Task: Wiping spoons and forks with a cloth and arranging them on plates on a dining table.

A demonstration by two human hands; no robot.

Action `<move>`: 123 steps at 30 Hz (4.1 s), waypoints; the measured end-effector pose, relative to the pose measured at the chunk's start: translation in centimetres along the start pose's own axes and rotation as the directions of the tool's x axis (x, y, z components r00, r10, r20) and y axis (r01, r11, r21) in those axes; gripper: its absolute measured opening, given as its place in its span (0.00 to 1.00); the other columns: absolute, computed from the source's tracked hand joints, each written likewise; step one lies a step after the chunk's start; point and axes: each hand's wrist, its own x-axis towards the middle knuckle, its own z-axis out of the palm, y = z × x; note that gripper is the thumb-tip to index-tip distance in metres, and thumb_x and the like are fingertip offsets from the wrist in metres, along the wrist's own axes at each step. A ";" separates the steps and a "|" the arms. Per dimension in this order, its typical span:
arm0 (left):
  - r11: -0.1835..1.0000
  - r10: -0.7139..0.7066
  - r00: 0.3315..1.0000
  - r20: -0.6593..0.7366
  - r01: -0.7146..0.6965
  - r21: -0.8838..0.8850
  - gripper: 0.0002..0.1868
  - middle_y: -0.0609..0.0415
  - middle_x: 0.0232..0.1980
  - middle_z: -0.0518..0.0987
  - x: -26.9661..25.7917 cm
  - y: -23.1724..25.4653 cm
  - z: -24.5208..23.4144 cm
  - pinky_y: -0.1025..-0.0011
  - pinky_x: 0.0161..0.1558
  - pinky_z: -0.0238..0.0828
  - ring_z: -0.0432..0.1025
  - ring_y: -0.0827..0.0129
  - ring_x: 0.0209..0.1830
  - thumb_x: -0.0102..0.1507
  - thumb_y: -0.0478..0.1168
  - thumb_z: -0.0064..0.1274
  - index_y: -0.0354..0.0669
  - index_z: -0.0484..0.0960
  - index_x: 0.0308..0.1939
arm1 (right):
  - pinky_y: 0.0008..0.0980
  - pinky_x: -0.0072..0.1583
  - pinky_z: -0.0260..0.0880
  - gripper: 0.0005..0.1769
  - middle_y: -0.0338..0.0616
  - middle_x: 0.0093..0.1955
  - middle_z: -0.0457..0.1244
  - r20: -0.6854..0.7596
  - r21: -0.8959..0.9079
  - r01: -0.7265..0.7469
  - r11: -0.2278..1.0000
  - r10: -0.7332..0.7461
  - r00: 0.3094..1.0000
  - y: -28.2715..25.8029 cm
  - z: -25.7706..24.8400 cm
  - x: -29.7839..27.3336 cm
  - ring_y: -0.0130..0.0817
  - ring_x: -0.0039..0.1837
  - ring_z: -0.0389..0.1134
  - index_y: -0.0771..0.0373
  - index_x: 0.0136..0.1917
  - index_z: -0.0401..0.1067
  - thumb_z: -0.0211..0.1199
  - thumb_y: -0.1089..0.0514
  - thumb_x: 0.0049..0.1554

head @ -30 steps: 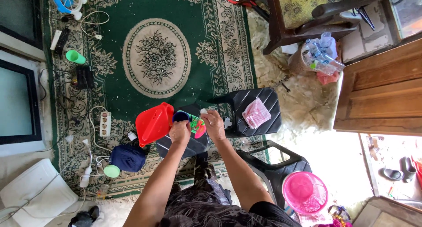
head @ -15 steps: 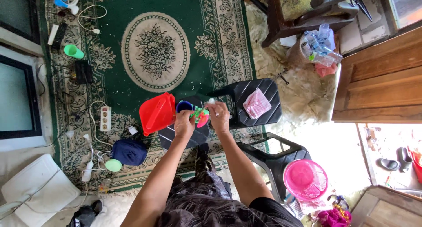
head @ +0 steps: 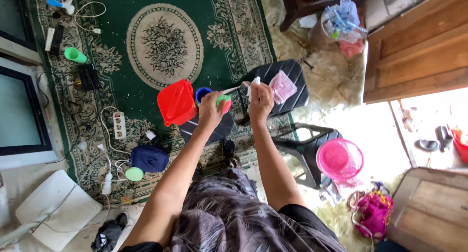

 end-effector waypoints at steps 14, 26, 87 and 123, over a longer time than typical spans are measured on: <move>0.954 -0.095 0.932 0.349 0.186 -0.237 0.06 0.48 0.36 0.84 -3.8 0.1 -4.3 0.64 0.38 0.76 0.81 0.58 0.35 0.68 0.34 0.51 0.41 0.82 0.46 | 0.18 0.46 0.65 0.05 0.32 0.42 0.68 0.140 0.395 -0.388 0.833 0.363 0.921 -0.3 -2.5 -7.5 0.15 0.43 0.64 0.65 0.51 0.78 0.69 0.63 0.61; 0.936 -0.283 0.956 0.073 0.292 -0.198 0.02 0.51 0.38 0.84 -7.6 -6.9 -6.9 0.66 0.39 0.76 0.81 0.67 0.33 0.71 0.34 0.49 0.39 0.75 0.46 | 0.18 0.46 0.66 0.09 0.28 0.43 0.64 0.290 0.419 -0.499 0.758 0.409 0.865 -0.3 -1.5 -10.1 0.16 0.45 0.64 0.54 0.51 0.71 0.60 0.66 0.60; 0.948 -0.109 0.982 0.154 0.150 -0.282 0.18 0.57 0.36 0.83 -2.4 0.7 -7.5 0.73 0.30 0.70 0.72 0.74 0.25 0.61 0.49 0.67 0.40 0.78 0.41 | 0.25 0.38 0.61 0.04 0.40 0.37 0.66 0.497 0.539 -0.717 0.441 0.521 0.694 0.9 -3.2 -6.1 0.25 0.36 0.65 0.65 0.45 0.73 0.63 0.62 0.60; 0.358 0.073 0.370 0.926 0.857 -0.371 0.08 0.66 0.30 0.71 -4.2 14.4 10.4 0.83 0.22 0.52 0.58 0.86 0.20 0.70 0.40 0.52 0.41 0.79 0.50 | 0.27 0.50 0.69 0.29 0.39 0.50 0.68 -0.037 0.693 -0.377 0.614 0.553 0.832 3.1 -25.8 -4.0 0.25 0.50 0.68 0.55 0.69 0.64 0.63 0.67 0.56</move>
